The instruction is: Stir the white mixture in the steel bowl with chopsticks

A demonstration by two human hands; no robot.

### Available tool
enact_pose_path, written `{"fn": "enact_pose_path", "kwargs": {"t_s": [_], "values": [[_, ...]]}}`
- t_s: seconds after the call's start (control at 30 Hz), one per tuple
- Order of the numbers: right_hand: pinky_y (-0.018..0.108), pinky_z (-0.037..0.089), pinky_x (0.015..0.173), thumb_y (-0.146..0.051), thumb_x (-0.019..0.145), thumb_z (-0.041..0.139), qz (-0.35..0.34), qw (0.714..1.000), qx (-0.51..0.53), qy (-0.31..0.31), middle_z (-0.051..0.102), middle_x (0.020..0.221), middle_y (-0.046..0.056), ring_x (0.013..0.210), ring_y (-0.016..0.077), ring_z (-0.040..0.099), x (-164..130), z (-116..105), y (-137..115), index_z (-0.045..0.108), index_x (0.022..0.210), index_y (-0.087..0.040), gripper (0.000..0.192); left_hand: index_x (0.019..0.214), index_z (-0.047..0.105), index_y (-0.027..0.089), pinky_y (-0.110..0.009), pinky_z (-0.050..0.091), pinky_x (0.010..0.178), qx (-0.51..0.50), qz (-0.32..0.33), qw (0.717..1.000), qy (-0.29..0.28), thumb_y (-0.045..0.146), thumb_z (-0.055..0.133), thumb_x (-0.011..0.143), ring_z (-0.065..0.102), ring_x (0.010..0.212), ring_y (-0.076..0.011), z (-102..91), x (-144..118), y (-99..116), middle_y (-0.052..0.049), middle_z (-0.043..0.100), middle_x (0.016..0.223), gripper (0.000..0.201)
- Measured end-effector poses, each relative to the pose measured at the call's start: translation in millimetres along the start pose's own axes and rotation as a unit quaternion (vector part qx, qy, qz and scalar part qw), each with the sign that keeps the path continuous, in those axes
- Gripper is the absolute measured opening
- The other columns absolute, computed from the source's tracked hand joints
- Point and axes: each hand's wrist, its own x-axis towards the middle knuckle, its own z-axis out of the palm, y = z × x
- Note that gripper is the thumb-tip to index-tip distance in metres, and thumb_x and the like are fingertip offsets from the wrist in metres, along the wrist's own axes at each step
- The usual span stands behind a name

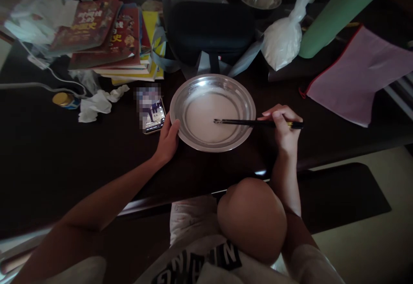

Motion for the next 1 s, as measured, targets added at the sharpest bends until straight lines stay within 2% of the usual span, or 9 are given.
{"fn": "enact_pose_path", "kwargs": {"t_s": [0.17, 0.23, 0.33, 0.4, 0.5, 0.57, 0.67, 0.83, 1.0], "values": [[0.035, 0.057, 0.074, -0.041, 0.092, 0.066, -0.009, 0.997, -0.005, -0.080, 0.075, 0.078, -0.001, 0.078, 0.0168, 0.072, -0.2, 1.6, -0.4, 0.078, 0.084, -0.028, 0.019, 0.142, 0.053, 0.032, -0.048, 0.041, 0.118, 0.008, 0.016, 1.000, -0.011, 0.062, 0.049, 0.096, 0.053, 0.136, -0.0283, -0.2, 0.0, 0.4, -0.006, 0.064, 0.136, 0.055], [0.034, 0.056, 0.078, -0.038, 0.092, 0.067, -0.025, 0.997, -0.019, -0.065, 0.076, 0.080, -0.001, 0.082, 0.0167, 0.071, 0.3, 1.4, -0.5, 0.078, 0.084, -0.028, 0.016, 0.142, 0.053, 0.032, -0.048, 0.041, 0.118, 0.011, 0.015, 1.000, -0.008, 0.063, 0.049, 0.096, 0.054, 0.136, -0.0284, -0.2, 0.1, -0.4, -0.006, 0.064, 0.136, 0.056], [0.032, 0.055, 0.068, -0.039, 0.093, 0.065, -0.017, 1.000, 0.012, 0.000, 0.073, 0.075, -0.002, 0.069, 0.0140, 0.070, -0.3, 0.2, 0.4, 0.077, 0.082, -0.027, 0.020, 0.143, 0.052, 0.032, -0.048, 0.042, 0.117, 0.016, 0.012, 1.000, -0.006, 0.064, 0.049, 0.095, 0.054, 0.135, -0.0288, -0.2, 0.1, -1.7, -0.007, 0.063, 0.138, 0.058], [0.031, 0.055, 0.063, -0.040, 0.094, 0.064, -0.003, 0.999, 0.034, -0.016, 0.072, 0.074, -0.002, 0.063, 0.0138, 0.069, -1.0, 0.3, 0.4, 0.076, 0.083, -0.026, 0.021, 0.143, 0.052, 0.031, -0.049, 0.042, 0.117, 0.014, 0.010, 1.000, -0.006, 0.065, 0.050, 0.095, 0.054, 0.135, -0.0290, 0.1, 0.1, -1.7, -0.007, 0.063, 0.139, 0.059], [0.035, 0.058, 0.073, -0.040, 0.092, 0.067, -0.005, 0.997, 0.004, -0.076, 0.075, 0.078, -0.001, 0.076, 0.0170, 0.072, -1.3, 1.5, -1.1, 0.077, 0.085, -0.027, 0.018, 0.143, 0.052, 0.031, -0.049, 0.041, 0.118, -0.004, -0.001, 1.000, 0.000, 0.064, 0.052, 0.094, 0.054, 0.135, -0.0290, 1.1, 0.4, -0.2, -0.007, 0.063, 0.139, 0.059], [0.036, 0.058, 0.078, -0.041, 0.091, 0.067, -0.013, 0.998, -0.022, -0.059, 0.075, 0.080, 0.000, 0.082, 0.0178, 0.072, -1.0, 1.5, -1.5, 0.077, 0.084, -0.028, 0.018, 0.143, 0.052, 0.031, -0.049, 0.042, 0.118, -0.018, -0.012, 1.000, -0.001, 0.062, 0.054, 0.094, 0.055, 0.135, -0.0288, 1.4, 0.5, 0.6, -0.007, 0.063, 0.138, 0.058], [0.033, 0.057, 0.069, -0.041, 0.093, 0.064, -0.006, 1.000, 0.005, -0.008, 0.073, 0.077, -0.002, 0.070, 0.0151, 0.071, -1.0, 0.5, -0.5, 0.076, 0.083, -0.028, 0.020, 0.142, 0.054, 0.030, -0.048, 0.042, 0.117, -0.008, -0.009, 1.000, -0.004, 0.061, 0.053, 0.095, 0.055, 0.134, -0.0284, 1.0, 0.3, 0.3, -0.007, 0.063, 0.139, 0.056], [0.035, 0.058, 0.076, -0.039, 0.092, 0.067, -0.012, 0.997, -0.003, -0.072, 0.074, 0.079, -0.002, 0.080, 0.0170, 0.073, -0.6, 1.2, 0.0, 0.078, 0.087, -0.030, 0.015, 0.142, 0.054, 0.031, -0.047, 0.041, 0.118, 0.005, 0.011, 1.000, -0.005, 0.059, 0.051, 0.096, 0.055, 0.135, -0.0277, 0.2, 0.2, -0.5, -0.006, 0.065, 0.136, 0.053], [0.031, 0.055, 0.065, -0.039, 0.094, 0.064, -0.008, 1.000, 0.022, -0.001, 0.072, 0.075, -0.003, 0.066, 0.0136, 0.071, -0.9, 1.0, -0.4, 0.076, 0.083, -0.028, 0.020, 0.141, 0.055, 0.032, -0.047, 0.043, 0.116, -0.019, -0.003, 1.000, 0.001, 0.059, 0.056, 0.094, 0.057, 0.133, -0.0278, 0.4, 0.5, 0.0, -0.005, 0.065, 0.137, 0.054]]}}
